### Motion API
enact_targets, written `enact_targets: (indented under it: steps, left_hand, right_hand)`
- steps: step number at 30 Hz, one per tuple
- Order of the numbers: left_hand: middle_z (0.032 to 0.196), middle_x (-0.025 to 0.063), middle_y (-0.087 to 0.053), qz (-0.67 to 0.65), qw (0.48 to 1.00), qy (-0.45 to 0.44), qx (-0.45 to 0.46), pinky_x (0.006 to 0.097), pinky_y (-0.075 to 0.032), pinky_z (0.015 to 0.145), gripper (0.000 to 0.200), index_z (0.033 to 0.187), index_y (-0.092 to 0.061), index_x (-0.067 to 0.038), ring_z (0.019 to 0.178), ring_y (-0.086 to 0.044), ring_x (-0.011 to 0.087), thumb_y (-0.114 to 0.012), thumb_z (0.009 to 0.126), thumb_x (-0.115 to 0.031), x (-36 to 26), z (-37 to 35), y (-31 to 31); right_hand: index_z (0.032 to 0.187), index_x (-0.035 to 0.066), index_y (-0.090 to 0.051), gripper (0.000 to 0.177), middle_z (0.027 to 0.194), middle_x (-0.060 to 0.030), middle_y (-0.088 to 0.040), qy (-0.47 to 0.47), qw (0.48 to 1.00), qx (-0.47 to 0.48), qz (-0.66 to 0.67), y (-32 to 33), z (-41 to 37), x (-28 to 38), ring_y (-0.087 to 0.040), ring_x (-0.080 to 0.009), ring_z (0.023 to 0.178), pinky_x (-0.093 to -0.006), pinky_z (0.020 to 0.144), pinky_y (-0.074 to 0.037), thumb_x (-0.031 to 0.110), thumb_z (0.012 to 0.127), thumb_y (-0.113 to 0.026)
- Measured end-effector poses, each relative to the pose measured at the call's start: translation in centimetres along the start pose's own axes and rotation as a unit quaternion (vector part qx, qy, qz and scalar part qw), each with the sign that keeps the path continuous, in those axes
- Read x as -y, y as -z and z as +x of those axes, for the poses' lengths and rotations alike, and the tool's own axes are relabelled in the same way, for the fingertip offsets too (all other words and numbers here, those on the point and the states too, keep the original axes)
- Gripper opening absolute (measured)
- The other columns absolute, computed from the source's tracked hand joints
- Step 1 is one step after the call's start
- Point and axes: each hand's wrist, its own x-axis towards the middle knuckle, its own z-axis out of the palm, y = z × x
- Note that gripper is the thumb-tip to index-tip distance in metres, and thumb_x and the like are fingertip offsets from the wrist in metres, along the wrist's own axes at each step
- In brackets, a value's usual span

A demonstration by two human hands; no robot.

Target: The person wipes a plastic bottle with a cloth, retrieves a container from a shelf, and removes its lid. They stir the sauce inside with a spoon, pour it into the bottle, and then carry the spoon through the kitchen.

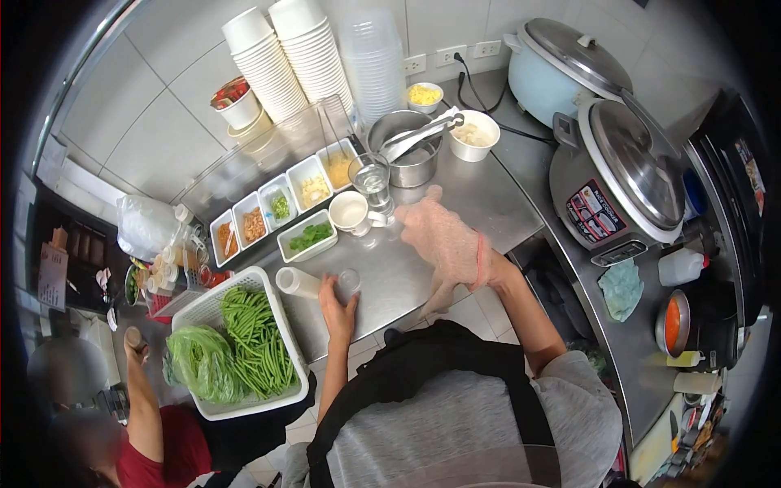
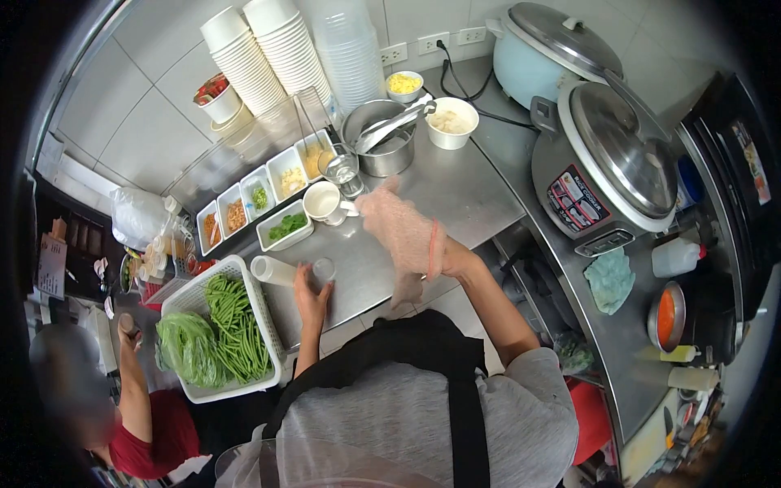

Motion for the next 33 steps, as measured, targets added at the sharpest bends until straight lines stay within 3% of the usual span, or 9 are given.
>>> enact_targets:
  steps: [3, 6, 10, 11, 17, 21, 26, 29, 33]
  left_hand:
    - [0.119, 0.0158, -0.053, -0.205, 0.976, 0.040, 0.065, 0.0371, -0.038, 0.095, 0.043, 0.118, -0.047, -0.001, 0.111, -0.050, 0.0231, -0.065, 0.079, -0.010, -5.5, 1.9, 2.2]
    - [0.114, 0.0121, -0.057, -0.629, 0.710, 0.211, 0.235, 0.0331, -0.043, 0.088, 0.033, 0.113, -0.052, -0.001, 0.104, -0.054, 0.0183, -0.060, 0.084, -0.014, -9.4, 4.4, 0.0]
    - [0.099, 0.0057, -0.063, -0.607, 0.725, 0.165, 0.278, 0.0249, -0.047, 0.077, 0.022, 0.103, -0.058, -0.001, 0.085, -0.059, 0.0104, -0.060, 0.085, -0.014, -12.2, 7.5, -0.7]
    - [0.095, 0.0044, -0.064, -0.582, 0.744, 0.169, 0.283, 0.0232, -0.047, 0.075, 0.021, 0.102, -0.058, -0.001, 0.080, -0.060, 0.0090, -0.060, 0.085, -0.013, -12.4, 7.9, -0.5]
    - [0.082, 0.0020, -0.066, -0.497, 0.819, 0.118, 0.262, 0.0190, -0.044, 0.067, 0.013, 0.094, -0.063, -0.001, 0.072, -0.058, 0.0055, -0.060, 0.083, -0.006, -12.4, 10.4, -0.5]
    - [0.085, 0.0043, -0.066, -0.487, 0.839, 0.078, 0.231, 0.0193, -0.044, 0.069, 0.016, 0.096, -0.063, 0.001, 0.074, -0.059, 0.0068, -0.061, 0.081, -0.004, -15.3, 13.4, 0.1]
    - [0.088, 0.0056, -0.065, -0.463, 0.875, 0.027, 0.141, 0.0199, -0.044, 0.071, 0.016, 0.096, -0.063, 0.002, 0.078, -0.058, 0.0079, -0.062, 0.081, -0.005, -17.3, 13.4, 2.6]
    - [0.084, 0.0005, -0.063, -0.405, 0.900, 0.047, 0.152, 0.0194, -0.043, 0.074, 0.011, 0.091, -0.063, 0.000, 0.078, -0.056, 0.0058, -0.063, 0.080, -0.004, -15.5, 10.3, 3.1]
    - [0.080, -0.0003, -0.064, -0.398, 0.882, 0.070, 0.243, 0.0216, -0.045, 0.068, 0.013, 0.090, -0.063, 0.001, 0.074, -0.056, 0.0052, -0.065, 0.079, -0.005, -10.9, 4.3, 0.1]
  right_hand:
    - [0.125, 0.001, -0.043, 0.078, 0.114, -0.0056, -0.054, 0.021, 0.999, -0.036, -0.021, -1.6, 0.9, 2.3, -0.049, -0.0119, 0.103, -0.0303, 0.088, -0.043, 0.016, 0.059, -0.082]
    - [0.123, 0.002, -0.045, 0.065, 0.110, -0.0067, -0.056, 0.102, 0.989, -0.111, 0.003, -1.7, 1.5, 1.6, -0.053, -0.0145, 0.100, -0.0333, 0.086, -0.045, 0.020, 0.068, -0.075]
    - [0.119, 0.003, -0.045, 0.041, 0.105, -0.0091, -0.059, -0.164, 0.969, -0.111, 0.152, 5.4, 1.7, 0.5, -0.061, -0.0221, 0.091, -0.0408, 0.081, -0.050, 0.023, 0.086, -0.057]
    - [0.116, 0.003, -0.047, 0.031, 0.104, -0.0110, -0.060, -0.169, 0.950, -0.172, 0.198, 5.8, 0.7, 0.0, -0.063, -0.0267, 0.085, -0.0448, 0.078, -0.051, 0.022, 0.093, -0.041]
    - [0.108, 0.001, -0.053, 0.034, 0.103, -0.0133, -0.061, -0.101, 0.889, -0.298, 0.332, 5.5, -2.3, 3.2, -0.063, -0.0269, 0.089, -0.0433, 0.073, -0.050, 0.028, 0.091, -0.039]
    - [0.100, 0.001, -0.059, 0.025, 0.090, -0.0070, -0.064, -0.058, 0.952, -0.283, 0.097, 7.0, -1.3, 5.3, -0.060, -0.0143, 0.081, -0.0285, 0.071, -0.047, 0.019, 0.083, -0.057]
    - [0.094, 0.000, -0.062, 0.019, 0.080, 0.0023, -0.060, 0.072, 0.916, -0.323, -0.225, 4.0, -0.1, 10.5, -0.052, -0.0054, 0.071, -0.0222, 0.065, -0.043, 0.003, 0.076, -0.066]
    - [0.096, -0.002, -0.063, 0.020, 0.087, -0.0024, -0.063, 0.022, 0.907, -0.294, -0.302, 3.1, -2.5, 9.7, -0.057, -0.0079, 0.079, -0.0228, 0.072, -0.046, 0.007, 0.078, -0.066]
    - [0.074, 0.000, -0.063, 0.015, 0.054, 0.0013, -0.048, -0.067, 0.903, -0.302, -0.299, 3.6, -6.9, 2.9, -0.041, -0.0040, 0.053, -0.0239, 0.048, -0.034, 0.013, 0.072, -0.069]
